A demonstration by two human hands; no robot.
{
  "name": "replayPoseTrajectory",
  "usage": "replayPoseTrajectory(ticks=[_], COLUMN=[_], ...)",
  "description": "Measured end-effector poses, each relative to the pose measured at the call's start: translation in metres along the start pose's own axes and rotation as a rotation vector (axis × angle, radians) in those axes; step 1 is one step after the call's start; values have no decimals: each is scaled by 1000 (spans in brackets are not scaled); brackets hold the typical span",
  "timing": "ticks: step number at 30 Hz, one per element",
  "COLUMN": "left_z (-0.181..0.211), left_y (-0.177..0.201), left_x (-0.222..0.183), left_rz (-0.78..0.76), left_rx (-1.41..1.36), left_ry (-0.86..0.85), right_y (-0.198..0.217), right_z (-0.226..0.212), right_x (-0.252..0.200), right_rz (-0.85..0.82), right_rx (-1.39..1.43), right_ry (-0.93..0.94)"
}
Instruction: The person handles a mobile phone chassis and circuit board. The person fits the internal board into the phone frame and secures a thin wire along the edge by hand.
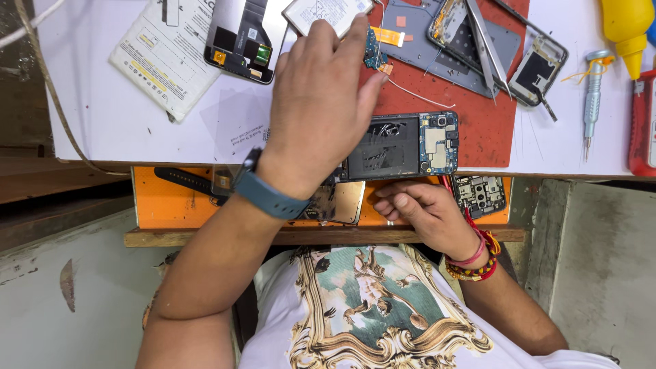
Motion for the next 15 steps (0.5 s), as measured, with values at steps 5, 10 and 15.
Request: replayPoseTrajectory(ticks=[5, 10, 15], left_z=[-3, -2, -2], left_y=[-19, -16, -3], left_x=[17, 19, 14], left_rz=[-31, 38, 126], left_rx=[87, -2, -216], left_ry=[45, 30, 4], right_y=[-19, -19, -22], right_z=[-48, -48, -53], right_x=[9, 9, 10], right_rz=[5, 11, 30], right_rx=[-12, -24, -32], right_ry=[13, -10, -48])
Point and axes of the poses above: each hand's wrist, its own x-axis towards the middle knuckle, its own y-axis out of the back of the hand, z = x × y, the point moved 4 cm from there along x, towards the middle knuckle, and after that the axes turned 4 degrees about -y, right-handed, at the moved point
